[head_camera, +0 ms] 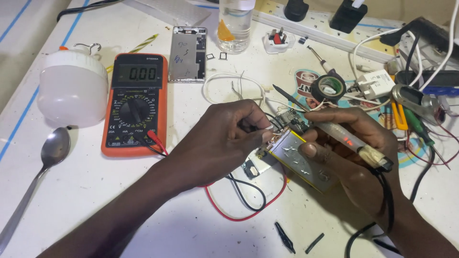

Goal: Soldering wires to a circuit board and testing the electrical connections with a multimeter.

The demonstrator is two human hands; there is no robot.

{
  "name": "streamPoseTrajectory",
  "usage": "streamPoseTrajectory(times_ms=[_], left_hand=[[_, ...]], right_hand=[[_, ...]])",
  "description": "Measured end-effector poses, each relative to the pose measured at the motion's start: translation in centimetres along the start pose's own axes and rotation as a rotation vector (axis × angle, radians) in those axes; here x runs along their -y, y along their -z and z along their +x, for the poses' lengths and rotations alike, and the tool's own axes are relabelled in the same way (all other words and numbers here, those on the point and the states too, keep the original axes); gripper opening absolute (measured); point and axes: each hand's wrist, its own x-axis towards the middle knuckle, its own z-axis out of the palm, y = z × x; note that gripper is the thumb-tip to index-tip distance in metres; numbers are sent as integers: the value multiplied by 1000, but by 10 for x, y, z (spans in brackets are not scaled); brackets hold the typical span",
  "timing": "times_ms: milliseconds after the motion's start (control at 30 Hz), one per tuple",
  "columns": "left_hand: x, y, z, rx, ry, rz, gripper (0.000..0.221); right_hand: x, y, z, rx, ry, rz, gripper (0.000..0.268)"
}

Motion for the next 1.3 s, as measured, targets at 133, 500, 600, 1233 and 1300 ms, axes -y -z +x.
streamPoseTrajectory(times_ms=[133, 500, 600, 1233, 1300], left_hand=[[6, -1, 1, -4, -102, 6, 15], [-6, 0, 1, -271, 18, -240, 13], [5, -8, 6, -215, -66, -359, 28], [-3, -24, 0, -24, 184, -815, 25], [-4, -24, -1, -40, 203, -840, 26]], right_hand=[[2, 0, 0, -17, -8, -61, 45], [-2, 5, 1, -68, 75, -25, 44], [-3, 7, 1, -88, 64, 53, 45], [-7, 6, 0, -60, 107, 2, 44], [-7, 6, 1, -67, 99, 2, 44]])
